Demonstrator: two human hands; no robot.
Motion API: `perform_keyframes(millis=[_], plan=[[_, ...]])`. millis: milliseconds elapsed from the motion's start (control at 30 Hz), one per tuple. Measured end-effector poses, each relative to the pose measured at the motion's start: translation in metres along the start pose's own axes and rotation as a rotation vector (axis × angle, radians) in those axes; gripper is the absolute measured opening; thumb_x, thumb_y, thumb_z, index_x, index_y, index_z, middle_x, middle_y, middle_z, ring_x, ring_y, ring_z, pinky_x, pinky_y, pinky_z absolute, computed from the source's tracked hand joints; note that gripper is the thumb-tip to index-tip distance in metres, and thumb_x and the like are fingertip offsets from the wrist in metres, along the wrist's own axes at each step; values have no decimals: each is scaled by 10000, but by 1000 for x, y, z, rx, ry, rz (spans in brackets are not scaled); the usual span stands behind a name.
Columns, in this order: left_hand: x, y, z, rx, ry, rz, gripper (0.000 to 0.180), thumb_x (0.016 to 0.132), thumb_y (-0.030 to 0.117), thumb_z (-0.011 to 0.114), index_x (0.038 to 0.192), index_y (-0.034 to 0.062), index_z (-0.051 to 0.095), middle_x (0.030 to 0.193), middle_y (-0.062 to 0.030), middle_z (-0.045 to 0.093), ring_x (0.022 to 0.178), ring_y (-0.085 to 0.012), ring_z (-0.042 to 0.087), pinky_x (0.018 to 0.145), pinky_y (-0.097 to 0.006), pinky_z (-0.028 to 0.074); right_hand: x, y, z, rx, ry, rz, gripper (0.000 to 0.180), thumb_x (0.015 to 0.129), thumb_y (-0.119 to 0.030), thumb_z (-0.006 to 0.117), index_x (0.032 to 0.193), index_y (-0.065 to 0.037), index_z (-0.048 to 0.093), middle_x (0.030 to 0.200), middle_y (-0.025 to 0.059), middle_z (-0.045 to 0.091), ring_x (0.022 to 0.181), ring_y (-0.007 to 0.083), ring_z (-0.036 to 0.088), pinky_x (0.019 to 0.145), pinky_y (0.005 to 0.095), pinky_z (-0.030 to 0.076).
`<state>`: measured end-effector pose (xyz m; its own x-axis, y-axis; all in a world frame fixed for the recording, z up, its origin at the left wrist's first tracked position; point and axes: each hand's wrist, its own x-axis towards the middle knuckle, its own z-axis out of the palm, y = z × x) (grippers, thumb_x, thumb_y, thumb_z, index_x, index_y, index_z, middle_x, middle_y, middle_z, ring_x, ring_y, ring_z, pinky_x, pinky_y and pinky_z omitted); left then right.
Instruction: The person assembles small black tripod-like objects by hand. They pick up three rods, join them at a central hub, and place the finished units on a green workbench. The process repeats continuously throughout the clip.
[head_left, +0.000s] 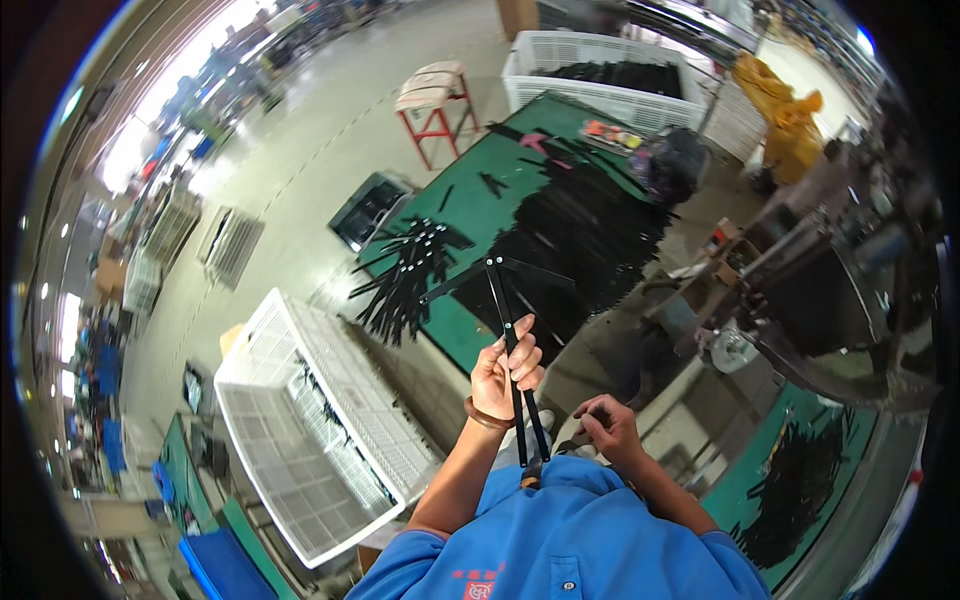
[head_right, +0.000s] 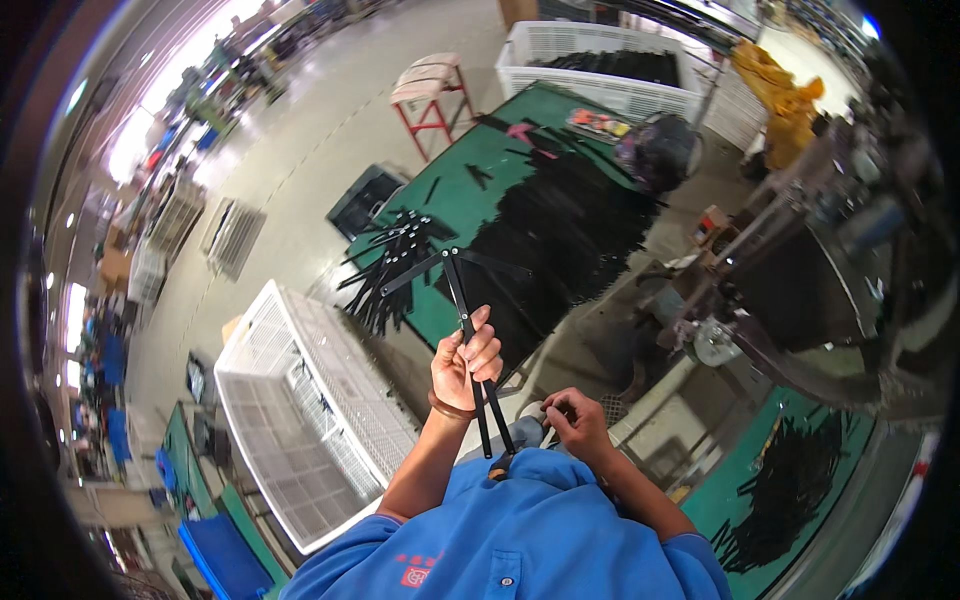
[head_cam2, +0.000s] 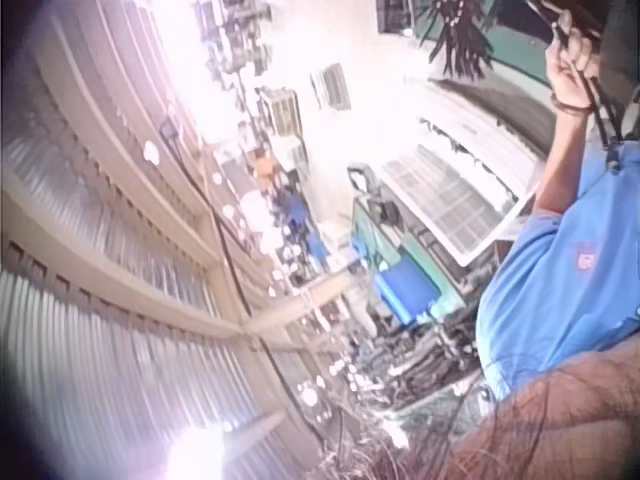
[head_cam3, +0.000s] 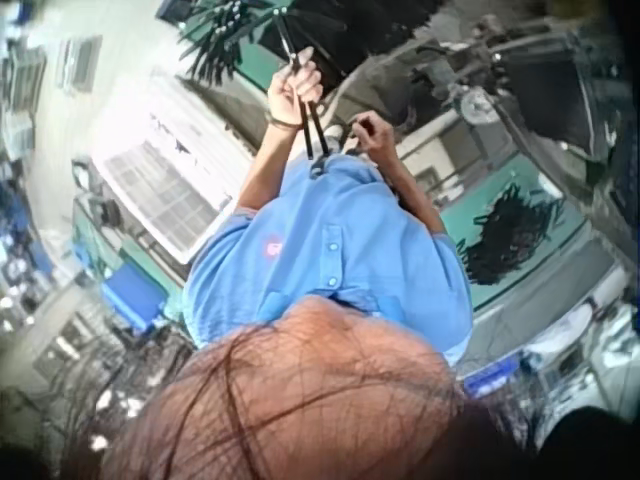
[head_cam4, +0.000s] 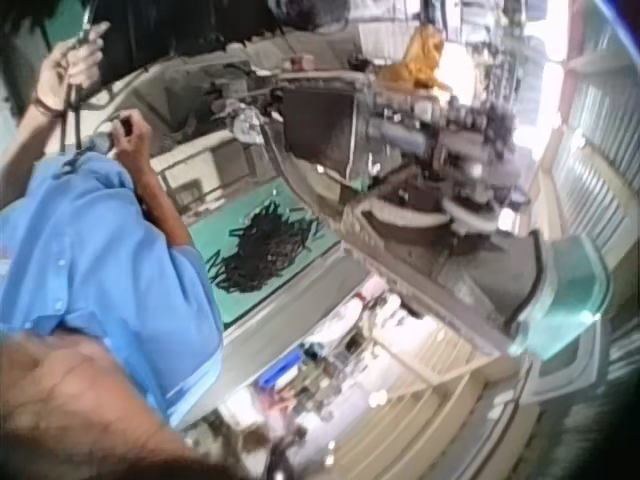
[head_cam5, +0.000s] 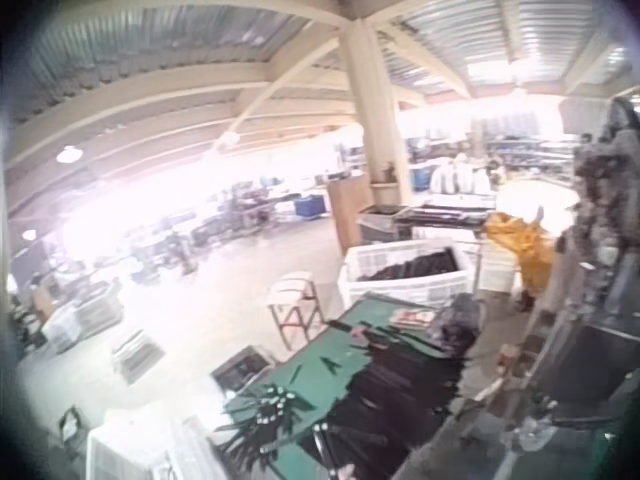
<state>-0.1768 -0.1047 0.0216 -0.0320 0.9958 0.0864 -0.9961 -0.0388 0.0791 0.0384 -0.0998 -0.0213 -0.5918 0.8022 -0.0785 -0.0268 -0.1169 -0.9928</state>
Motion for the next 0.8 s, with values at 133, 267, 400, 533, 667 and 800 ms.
perform_keyframes(millis=[133, 267, 400, 533, 667, 800], plan=[[-22, 21, 7, 87, 66, 84, 455, 929, 203, 443, 1306, -43, 379, 701, -11, 382, 589, -103, 361, 469, -218, 335, 20, 8, 14, 9, -42, -43, 51, 844, 10, 553, 840, 7, 502, 854, 101, 619, 656, 113, 618, 574, 235, 496], [-33, 41, 1, 126, 73, 125, 463, 937, 218, 448, 1313, -39, 368, 706, -2, 368, 594, -96, 355, 445, -204, 326, 48, 13, 23, 22, -16, 101, 44, 834, 7, 571, 828, 16, 528, 767, 73, 616, 624, 102, 608, 559, 237, 496], [-35, 60, -4, 132, 95, 152, 447, 934, 213, 450, 1300, -35, 384, 702, 5, 361, 592, -93, 354, 437, -199, 318, 103, 47, 14, -65, 65, 57, 48, 841, -12, 573, 820, 12, 537, 713, 50, 608, 604, 85, 590, 522, 236, 483], [-28, 84, -14, 183, 165, 146, 448, 925, 243, 466, 1279, -26, 415, 689, 21, 343, 575, -79, 333, 427, -192, 295, 175, 95, 3, -729, 174, -184, 74, 761, -19, 625, 778, -22, 552, 799, 98, 599, 683, 266, 608, 624, 338, 501], [-4, 139, -33, 612, 492, 82, 469, 889, 299, 527, 1250, 8, 457, 697, 43, 417, 556, -53, 360, 431, -193, 288, 199, 153, 9, -1088, 153, 55, 155, 689, -121, 694, 819, -79, 620, 1047, 106, 543, 987, 318, 517, 814, 417, 466], [22, 250, -151, 2031, 821, 460, 327, 845, 106, 568, 1141, -34, 573, 874, -169, 656, 719, -273, 633, 673, -358, 511, 190, 156, 36, -1240, 301, -76, 120, 708, -95, 612, 822, -63, 623, 1083, 99, 519, 1002, 299, 498, 801, 385, 474]])
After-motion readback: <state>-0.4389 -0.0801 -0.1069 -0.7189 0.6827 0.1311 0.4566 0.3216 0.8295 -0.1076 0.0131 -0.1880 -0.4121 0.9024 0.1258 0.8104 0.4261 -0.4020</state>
